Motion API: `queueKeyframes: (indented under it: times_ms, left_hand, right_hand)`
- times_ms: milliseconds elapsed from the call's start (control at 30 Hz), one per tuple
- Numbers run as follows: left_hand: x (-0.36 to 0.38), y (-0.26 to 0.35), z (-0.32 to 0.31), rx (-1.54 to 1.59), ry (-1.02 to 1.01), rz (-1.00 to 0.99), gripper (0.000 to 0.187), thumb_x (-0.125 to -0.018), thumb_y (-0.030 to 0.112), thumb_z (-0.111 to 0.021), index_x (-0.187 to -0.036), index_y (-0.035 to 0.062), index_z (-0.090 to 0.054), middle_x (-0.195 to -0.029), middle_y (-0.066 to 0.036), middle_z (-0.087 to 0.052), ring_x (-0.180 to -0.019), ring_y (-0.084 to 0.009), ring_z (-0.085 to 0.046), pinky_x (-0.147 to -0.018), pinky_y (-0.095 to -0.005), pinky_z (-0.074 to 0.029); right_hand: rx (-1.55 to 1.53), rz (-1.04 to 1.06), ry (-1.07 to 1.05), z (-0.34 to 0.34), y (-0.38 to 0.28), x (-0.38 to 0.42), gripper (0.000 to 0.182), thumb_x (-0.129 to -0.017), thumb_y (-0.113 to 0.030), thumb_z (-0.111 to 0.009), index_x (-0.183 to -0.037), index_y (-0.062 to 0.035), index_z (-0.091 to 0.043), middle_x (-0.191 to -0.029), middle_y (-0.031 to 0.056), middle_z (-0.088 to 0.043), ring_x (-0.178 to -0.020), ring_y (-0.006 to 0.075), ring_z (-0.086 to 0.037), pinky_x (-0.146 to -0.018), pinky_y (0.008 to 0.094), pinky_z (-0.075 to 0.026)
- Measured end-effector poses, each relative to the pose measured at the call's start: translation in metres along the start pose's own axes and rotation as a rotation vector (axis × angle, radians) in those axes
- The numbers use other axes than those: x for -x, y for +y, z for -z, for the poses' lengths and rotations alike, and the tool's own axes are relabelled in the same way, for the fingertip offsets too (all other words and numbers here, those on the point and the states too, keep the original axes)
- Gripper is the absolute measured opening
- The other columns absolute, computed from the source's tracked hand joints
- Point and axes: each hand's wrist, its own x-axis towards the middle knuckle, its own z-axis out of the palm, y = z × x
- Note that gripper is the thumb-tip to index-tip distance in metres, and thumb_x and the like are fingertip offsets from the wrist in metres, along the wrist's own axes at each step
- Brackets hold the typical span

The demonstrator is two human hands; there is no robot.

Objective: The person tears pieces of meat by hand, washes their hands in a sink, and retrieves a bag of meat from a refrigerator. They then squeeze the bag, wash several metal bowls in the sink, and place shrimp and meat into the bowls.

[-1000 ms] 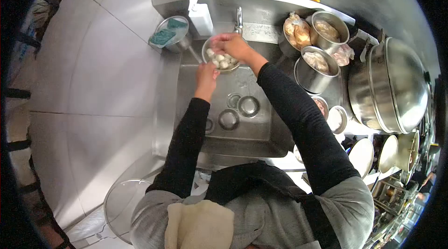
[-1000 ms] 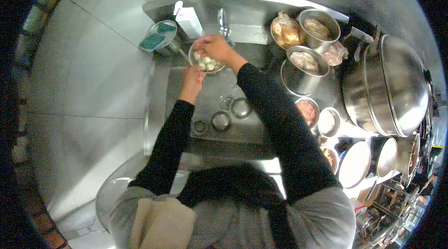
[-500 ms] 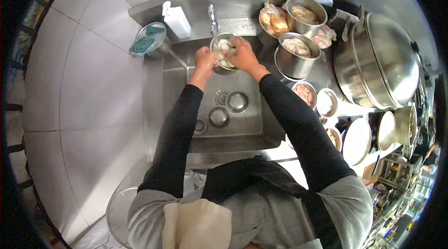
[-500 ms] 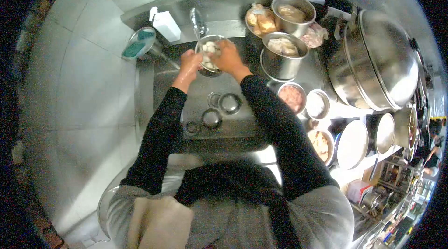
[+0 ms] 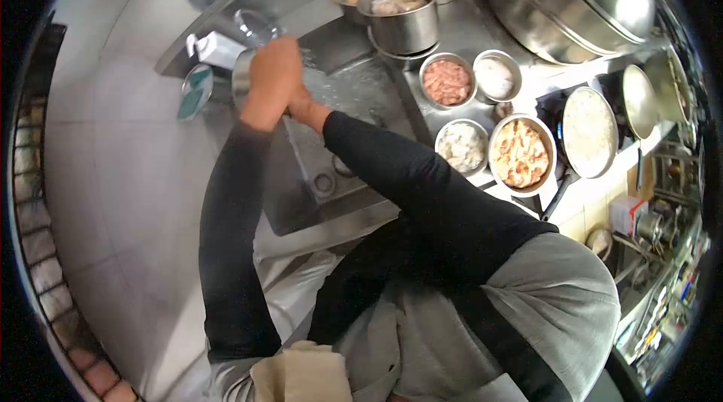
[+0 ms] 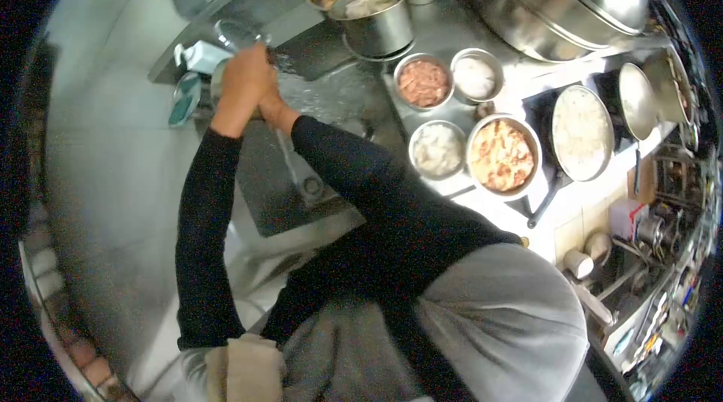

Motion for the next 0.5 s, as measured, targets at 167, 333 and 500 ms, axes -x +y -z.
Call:
queueKeyframes:
  times_ms: [167,333,500]
  left_hand:
    - [0.003,0.029,0.021,-0.145,-0.036,-0.136,0.021,-0.086,0.013,-0.054,-0.084,0.0012,-0.07,-0.087,-0.022,-0.068,-0.081,-0.0388,-0.069,-0.07,-0.0481,-0.056]
    - [0.008,0.054,0.041,-0.261,-0.033,-0.208,0.018,-0.084,0.011,-0.056,-0.082,0.0042,-0.073,-0.081,-0.018,-0.07,-0.079,-0.0349,-0.071,-0.068,-0.0438,-0.058]
    - [0.012,0.064,0.041,-0.358,0.02,-0.252,0.02,-0.085,0.012,-0.056,-0.078,0.0043,-0.072,-0.078,-0.016,-0.069,-0.077,-0.0329,-0.071,-0.066,-0.0431,-0.058]
  right_hand:
    - [0.013,0.011,-0.042,-0.012,-0.015,0.017,0.05,-0.092,-0.032,-0.06,-0.133,-0.0048,-0.051,-0.129,0.0138,-0.056,-0.122,0.025,-0.048,-0.102,0.0402,-0.04]
    - [0.081,0.043,-0.001,-0.008,-0.04,0.026,0.053,-0.091,-0.034,-0.061,-0.134,-0.005,-0.051,-0.128,0.0158,-0.057,-0.123,0.0269,-0.049,-0.102,0.0416,-0.04]
    - [0.122,0.057,0.01,-0.008,-0.058,0.032,0.055,-0.089,-0.035,-0.062,-0.134,-0.0052,-0.051,-0.127,0.0178,-0.058,-0.123,0.0288,-0.049,-0.102,0.0431,-0.04]
